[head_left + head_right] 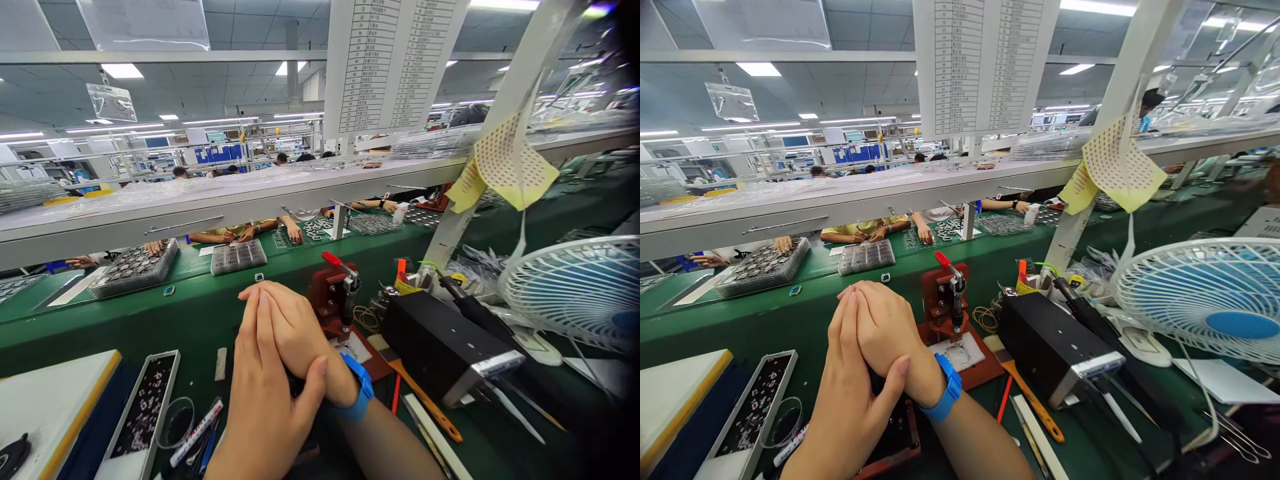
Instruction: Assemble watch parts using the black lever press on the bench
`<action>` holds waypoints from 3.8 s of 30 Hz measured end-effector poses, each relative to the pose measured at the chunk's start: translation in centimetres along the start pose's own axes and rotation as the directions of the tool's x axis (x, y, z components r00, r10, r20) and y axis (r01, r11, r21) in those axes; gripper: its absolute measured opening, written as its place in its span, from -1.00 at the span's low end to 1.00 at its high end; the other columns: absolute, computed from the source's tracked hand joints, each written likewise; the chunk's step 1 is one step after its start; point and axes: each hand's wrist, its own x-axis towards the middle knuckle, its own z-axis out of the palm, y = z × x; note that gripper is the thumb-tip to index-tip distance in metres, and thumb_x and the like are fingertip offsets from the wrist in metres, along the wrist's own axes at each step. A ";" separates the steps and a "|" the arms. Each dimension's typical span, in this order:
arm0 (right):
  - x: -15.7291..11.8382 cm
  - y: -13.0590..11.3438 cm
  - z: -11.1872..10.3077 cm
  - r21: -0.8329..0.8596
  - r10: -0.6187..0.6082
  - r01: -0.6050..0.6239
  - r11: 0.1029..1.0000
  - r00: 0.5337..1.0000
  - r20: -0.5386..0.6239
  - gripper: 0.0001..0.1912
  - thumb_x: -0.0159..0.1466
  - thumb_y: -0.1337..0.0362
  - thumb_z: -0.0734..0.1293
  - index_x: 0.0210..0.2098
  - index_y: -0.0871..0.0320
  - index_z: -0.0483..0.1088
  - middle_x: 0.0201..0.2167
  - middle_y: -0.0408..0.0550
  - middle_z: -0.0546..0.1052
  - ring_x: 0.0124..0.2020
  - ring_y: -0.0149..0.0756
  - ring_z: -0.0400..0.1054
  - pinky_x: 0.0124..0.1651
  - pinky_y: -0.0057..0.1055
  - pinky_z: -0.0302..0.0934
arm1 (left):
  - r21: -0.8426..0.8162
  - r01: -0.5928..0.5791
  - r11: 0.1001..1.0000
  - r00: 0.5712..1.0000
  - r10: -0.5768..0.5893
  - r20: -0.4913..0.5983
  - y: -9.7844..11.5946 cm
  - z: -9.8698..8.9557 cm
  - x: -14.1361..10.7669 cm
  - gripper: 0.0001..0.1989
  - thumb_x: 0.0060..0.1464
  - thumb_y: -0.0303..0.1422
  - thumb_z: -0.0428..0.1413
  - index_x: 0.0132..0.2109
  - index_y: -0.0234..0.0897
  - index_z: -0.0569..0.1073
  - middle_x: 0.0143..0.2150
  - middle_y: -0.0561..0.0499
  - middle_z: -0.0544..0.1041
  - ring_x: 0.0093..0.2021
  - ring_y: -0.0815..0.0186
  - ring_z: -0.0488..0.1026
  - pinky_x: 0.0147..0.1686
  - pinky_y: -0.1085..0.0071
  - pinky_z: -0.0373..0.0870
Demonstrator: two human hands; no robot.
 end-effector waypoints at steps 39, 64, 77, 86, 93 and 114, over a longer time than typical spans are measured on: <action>0.0 -0.3 -0.3 -0.004 0.014 -0.014 1.000 1.000 0.007 -0.68 0.47 0.38 0.14 -0.10 0.13 0.53 -0.11 -0.07 0.62 -0.05 -0.27 0.49 0.13 -0.33 0.37 | -0.031 0.023 0.999 1.000 -0.023 0.018 0.1 0.0 -0.1 -0.13 0.41 -0.12 0.05 0.58 -0.32 -0.25 0.55 -0.42 -0.02 0.53 -0.18 0.06 0.36 -0.21 0.33; 0.1 -0.3 -0.3 0.031 -0.006 0.006 0.999 1.000 -0.002 -0.69 0.44 0.36 0.14 -0.13 0.11 0.53 -0.11 -0.06 0.63 -0.05 -0.25 0.48 0.12 -0.31 0.36 | -0.049 0.044 0.998 0.999 -0.043 0.011 0.2 0.1 -0.1 -0.12 0.39 -0.12 0.07 0.58 -0.32 -0.23 0.56 -0.41 -0.02 0.54 -0.16 0.06 0.37 -0.20 0.30; 0.1 -0.3 -0.3 0.039 -0.005 0.005 0.999 1.000 -0.013 -0.67 0.47 0.35 0.13 -0.09 0.13 0.53 -0.10 -0.07 0.63 -0.07 -0.25 0.50 0.06 -0.29 0.36 | -0.050 0.040 0.998 0.999 -0.041 -0.004 0.2 0.2 -0.1 -0.13 0.41 -0.11 0.05 0.58 -0.32 -0.24 0.55 -0.41 -0.01 0.54 -0.13 0.06 0.38 -0.16 0.31; 0.1 -0.5 -0.5 0.049 0.016 -0.016 0.999 1.000 -0.006 -0.69 0.45 0.33 0.14 -0.10 0.11 0.54 -0.12 -0.06 0.64 -0.09 -0.22 0.50 0.02 -0.26 0.37 | -0.050 0.037 0.998 0.999 -0.037 -0.007 0.2 0.2 0.0 -0.12 0.40 -0.12 0.06 0.58 -0.31 -0.24 0.54 -0.41 0.00 0.53 -0.14 0.08 0.36 -0.16 0.33; 0.1 -0.3 -0.4 0.047 0.024 -0.024 0.999 1.000 0.008 -0.69 0.47 0.34 0.15 -0.10 0.12 0.53 -0.12 -0.08 0.62 -0.09 -0.26 0.48 0.02 -0.30 0.35 | -0.047 0.049 0.998 0.999 -0.050 -0.005 0.3 0.1 0.0 -0.12 0.39 -0.12 0.07 0.58 -0.31 -0.24 0.53 -0.41 0.02 0.51 -0.15 0.12 0.35 -0.16 0.34; -1.3 -2.5 -0.4 0.131 -0.065 0.072 0.989 0.996 -0.052 -0.67 0.53 0.27 0.11 0.06 0.13 0.47 -0.04 -0.03 0.61 -0.03 -0.26 0.52 0.13 -0.26 0.40 | -0.040 -0.066 0.997 0.997 0.064 -0.052 1.7 -1.5 -0.4 -0.10 0.33 -0.24 0.10 0.58 -0.35 -0.22 0.57 -0.39 -0.07 0.55 -0.14 0.04 0.31 -0.06 0.44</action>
